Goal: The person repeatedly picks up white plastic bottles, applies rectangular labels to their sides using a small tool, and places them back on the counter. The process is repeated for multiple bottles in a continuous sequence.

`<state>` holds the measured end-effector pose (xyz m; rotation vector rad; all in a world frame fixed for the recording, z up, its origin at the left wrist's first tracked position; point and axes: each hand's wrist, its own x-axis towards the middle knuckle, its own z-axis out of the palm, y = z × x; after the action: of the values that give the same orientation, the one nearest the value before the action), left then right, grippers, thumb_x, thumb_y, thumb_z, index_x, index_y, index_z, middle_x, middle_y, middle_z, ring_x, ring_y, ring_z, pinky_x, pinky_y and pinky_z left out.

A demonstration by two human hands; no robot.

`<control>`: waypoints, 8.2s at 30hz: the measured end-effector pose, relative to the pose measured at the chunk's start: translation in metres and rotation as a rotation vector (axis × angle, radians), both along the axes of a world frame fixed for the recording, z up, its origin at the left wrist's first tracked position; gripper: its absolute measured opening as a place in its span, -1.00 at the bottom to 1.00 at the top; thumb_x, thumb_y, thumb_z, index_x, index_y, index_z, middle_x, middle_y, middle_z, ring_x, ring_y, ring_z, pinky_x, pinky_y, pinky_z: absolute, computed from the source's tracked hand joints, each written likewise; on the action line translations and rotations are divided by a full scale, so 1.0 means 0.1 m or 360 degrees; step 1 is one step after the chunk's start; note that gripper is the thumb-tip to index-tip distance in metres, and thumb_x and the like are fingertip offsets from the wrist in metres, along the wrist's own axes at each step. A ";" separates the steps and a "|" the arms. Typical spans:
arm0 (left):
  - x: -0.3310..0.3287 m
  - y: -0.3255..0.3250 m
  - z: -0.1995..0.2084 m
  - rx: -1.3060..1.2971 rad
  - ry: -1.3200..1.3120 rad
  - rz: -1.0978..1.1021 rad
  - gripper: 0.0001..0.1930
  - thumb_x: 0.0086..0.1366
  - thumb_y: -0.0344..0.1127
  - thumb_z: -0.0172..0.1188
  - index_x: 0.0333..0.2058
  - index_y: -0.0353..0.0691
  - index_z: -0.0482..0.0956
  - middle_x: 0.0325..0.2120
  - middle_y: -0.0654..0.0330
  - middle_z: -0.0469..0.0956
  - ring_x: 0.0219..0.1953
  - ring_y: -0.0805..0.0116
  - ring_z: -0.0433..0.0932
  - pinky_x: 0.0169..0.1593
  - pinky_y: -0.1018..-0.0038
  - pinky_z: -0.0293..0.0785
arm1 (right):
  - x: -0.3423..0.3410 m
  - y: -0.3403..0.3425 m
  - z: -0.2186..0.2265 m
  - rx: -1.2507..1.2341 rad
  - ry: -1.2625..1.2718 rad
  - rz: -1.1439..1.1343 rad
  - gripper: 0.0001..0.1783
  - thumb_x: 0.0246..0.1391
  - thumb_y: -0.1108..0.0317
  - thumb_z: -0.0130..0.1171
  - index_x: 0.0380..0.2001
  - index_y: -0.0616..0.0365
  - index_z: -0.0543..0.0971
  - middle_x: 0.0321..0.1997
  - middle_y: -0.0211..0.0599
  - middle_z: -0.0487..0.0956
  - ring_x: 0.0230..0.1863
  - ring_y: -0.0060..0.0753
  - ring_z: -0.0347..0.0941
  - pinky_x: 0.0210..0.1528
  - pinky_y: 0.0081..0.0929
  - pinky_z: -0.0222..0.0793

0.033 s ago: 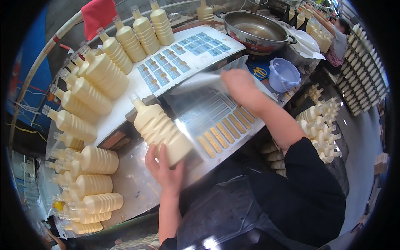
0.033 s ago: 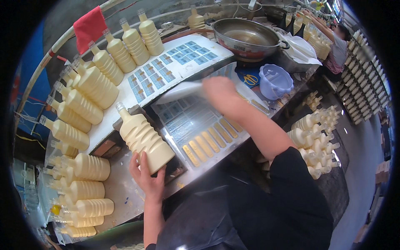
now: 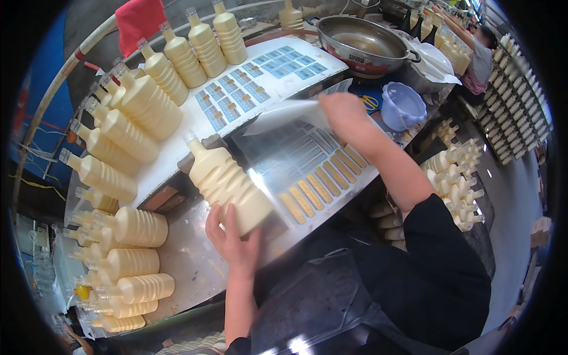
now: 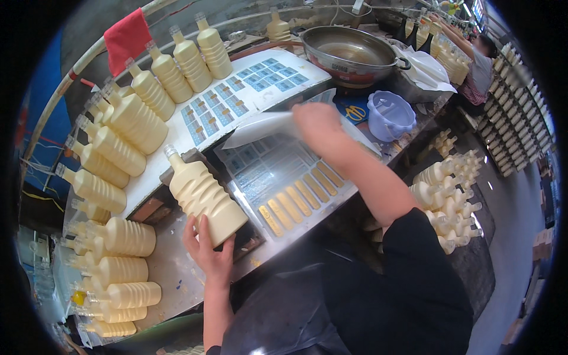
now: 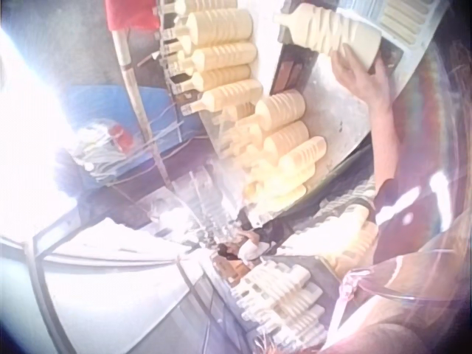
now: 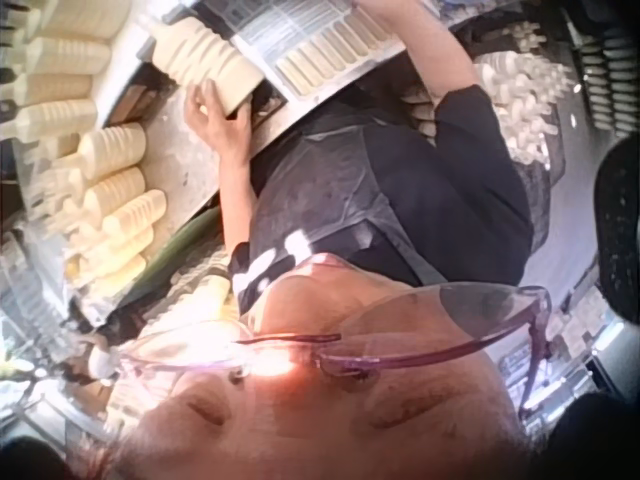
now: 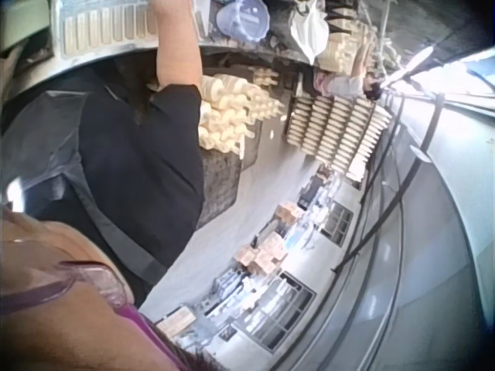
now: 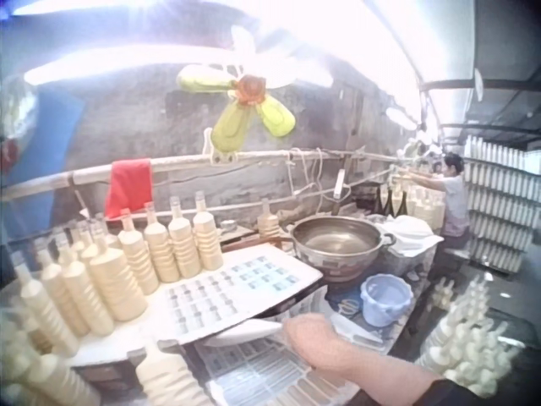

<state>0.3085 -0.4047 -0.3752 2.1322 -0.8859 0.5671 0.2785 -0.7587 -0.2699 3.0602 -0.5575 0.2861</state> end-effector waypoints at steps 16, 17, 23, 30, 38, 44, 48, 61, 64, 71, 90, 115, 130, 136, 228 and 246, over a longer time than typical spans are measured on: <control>0.00 0.02 0.23 0.0062 0.0053 -0.0006 -0.36 0.22 -0.15 0.31 0.25 -0.28 0.45 0.23 -0.07 0.41 0.29 -0.13 0.32 0.35 0.01 0.19 | -0.91 -1.28 0.86 0.0324 -0.0447 -0.0143 -0.77 0.22 0.28 0.19 -0.13 0.12 0.68 -0.28 -0.01 0.67 -0.20 0.05 0.63 -0.09 -0.24 0.51; 0.00 0.01 0.26 0.0095 -0.0011 -0.0004 -0.39 0.27 -0.14 0.29 0.24 -0.28 0.46 0.22 -0.07 0.42 0.29 -0.13 0.33 0.35 0.02 0.19 | -0.96 -1.33 0.90 0.0355 -0.0456 -0.0143 -0.77 0.22 0.28 0.19 -0.13 0.13 0.68 -0.28 -0.02 0.67 -0.20 0.03 0.63 -0.09 -0.25 0.51; -0.07 -0.12 0.51 0.0178 -0.0252 -0.0128 -0.51 0.31 -0.18 0.28 0.17 -0.27 0.53 0.18 -0.08 0.46 0.23 -0.14 0.40 0.30 0.02 0.27 | -1.28 -1.61 1.19 0.0567 -0.0501 -0.0063 -0.77 0.31 0.29 0.19 -0.15 0.26 0.64 -0.39 -0.44 0.60 -0.31 -0.61 0.46 -0.16 -0.50 0.43; -0.02 -0.66 0.67 -0.0282 0.0678 -0.0788 -0.39 0.26 -0.25 0.33 0.27 -0.24 0.44 0.23 -0.10 0.43 0.25 -0.12 0.42 0.29 0.11 0.34 | -1.42 -1.38 1.67 0.0495 -0.0454 0.0024 -0.78 0.36 0.35 0.17 -0.08 0.29 0.63 -0.29 -0.55 0.60 -0.21 -0.73 0.45 -0.08 -0.63 0.39; -0.02 -1.79 0.72 -0.0900 0.2836 -0.1187 -0.02 0.38 0.12 0.29 0.53 -0.14 -0.09 0.47 -0.16 0.05 0.46 -0.03 0.16 0.47 0.10 0.15 | -1.28 -0.75 2.03 0.0510 -0.0398 0.0414 -0.81 0.34 0.41 0.16 -0.09 0.29 0.62 -0.33 -0.52 0.59 -0.25 -0.75 0.47 -0.15 -0.64 0.42; -0.01 -1.97 0.51 -0.1573 0.2926 -0.1792 -0.14 0.48 0.16 0.09 0.51 -0.17 -0.07 0.54 -0.06 -0.07 0.54 -0.03 -0.01 0.56 0.09 -0.07 | -0.92 -0.25 1.77 0.0885 -0.0322 0.0493 -0.55 0.33 0.39 0.11 0.25 0.22 0.45 -0.24 -0.42 0.63 -0.23 -0.72 0.53 -0.12 -0.66 0.48; 0.13 -1.85 0.43 -0.1513 0.2393 -0.1854 -0.24 0.41 0.05 0.23 0.44 -0.12 0.16 0.43 0.12 0.23 0.47 0.05 0.15 0.51 0.01 0.00 | -0.72 -0.36 1.34 0.1054 -0.0225 0.0514 -0.52 0.40 0.21 0.02 0.27 0.24 0.44 0.02 -0.27 0.60 -0.01 -0.55 0.49 0.07 -0.47 0.45; 0.43 -1.78 0.88 -0.1969 0.2816 -0.1712 -0.40 0.36 -0.29 0.08 0.35 -0.31 0.29 0.30 -0.01 0.42 0.35 -0.06 0.36 0.47 -0.01 0.16 | -0.26 -0.60 0.75 0.1938 0.0134 0.0328 -0.18 0.07 -0.02 0.46 0.26 0.34 0.51 0.09 -0.16 0.65 0.10 -0.38 0.56 0.21 -0.38 0.44; 0.52 -1.76 0.89 -0.1869 0.2731 -0.1792 -0.39 0.32 -0.30 0.10 0.34 -0.32 0.30 0.26 -0.02 0.44 0.32 -0.07 0.40 0.44 0.01 0.23 | -0.26 -0.60 0.75 0.2264 0.0296 0.0461 -0.22 0.06 0.05 0.50 0.23 0.34 0.53 0.13 -0.17 0.64 0.11 -0.42 0.56 0.23 -0.42 0.45; 0.71 -1.71 0.95 -0.1650 0.2689 -0.1610 -0.42 0.33 -0.25 0.23 0.29 -0.28 0.36 0.21 0.03 0.49 0.25 0.01 0.47 0.37 0.07 0.33 | -0.31 -0.36 0.82 0.2427 0.0080 0.0525 -0.56 0.13 0.25 0.44 0.02 0.27 0.69 -0.15 -0.39 0.71 -0.23 -0.68 0.58 -0.14 -0.65 0.52; 0.62 -1.65 1.33 -0.1082 0.1788 -0.0950 -0.41 0.30 -0.56 0.26 0.27 -0.28 0.30 0.12 0.04 0.53 0.12 0.20 0.57 0.16 0.25 0.57 | -0.01 -0.17 0.93 0.1587 -0.0042 0.0576 -0.31 0.01 0.03 0.41 0.12 0.29 0.62 -0.14 -0.13 0.72 -0.14 -0.33 0.64 -0.04 -0.38 0.55; 1.06 -1.36 1.60 -0.0416 0.1296 -0.0510 -0.67 0.37 -0.55 0.14 0.10 -0.37 0.53 -0.26 0.16 0.61 -0.15 0.37 0.60 0.00 0.41 0.57 | -1.16 -4.86 1.31 0.2135 -0.3002 0.0016 -0.77 0.35 0.22 0.10 -0.25 0.16 0.58 -0.50 -0.31 0.56 -0.48 -0.24 0.58 -0.44 -0.46 0.56; 1.26 -1.13 1.56 -0.0563 0.1342 -0.0272 -0.68 0.45 -0.49 0.08 0.14 -0.34 0.48 -0.22 0.18 0.56 -0.15 0.41 0.55 0.06 0.42 0.52 | -1.65 -5.23 0.61 0.0146 -0.1141 -0.1077 -0.37 0.16 -0.05 0.31 0.25 -0.08 0.55 0.12 0.12 0.65 -0.14 0.05 0.70 -0.01 0.15 0.62; 1.28 -1.12 1.61 -0.0523 0.1301 -0.0267 -0.69 0.48 -0.47 0.07 0.15 -0.32 0.49 -0.22 0.20 0.56 -0.15 0.43 0.55 0.04 0.47 0.52 | -1.50 -5.57 0.01 0.0232 -0.0092 -0.1095 -0.26 0.09 -0.14 0.32 0.30 -0.07 0.53 0.20 -0.07 0.62 0.16 -0.04 0.58 0.19 -0.09 0.48; 0.15 0.06 0.22 -0.2249 0.2131 -0.0932 0.08 0.11 0.20 0.47 0.49 0.05 0.08 0.43 -0.08 0.18 0.38 -0.10 0.33 0.22 0.21 0.59 | -0.15 -0.18 -0.38 0.1791 0.0262 0.0389 -0.67 0.26 0.32 0.23 0.03 0.25 0.64 -0.27 -0.32 0.68 -0.18 -0.54 0.59 -0.08 -0.53 0.52; 0.05 -0.06 0.08 0.0056 0.0467 0.0187 0.19 -0.12 -0.15 0.67 0.43 -0.32 0.14 0.39 -0.14 0.20 0.42 -0.14 0.20 0.46 0.09 0.13 | 0.10 -0.36 -0.54 0.0840 -0.0995 0.0266 -0.88 0.18 0.45 0.30 -0.25 0.23 0.73 -0.30 -0.23 0.69 -0.36 -0.31 0.63 -0.31 -0.46 0.50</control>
<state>0.3134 -0.4112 -0.3672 2.2376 -0.6149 0.2864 0.2886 -0.7948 -0.3238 3.4918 -0.4334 1.3267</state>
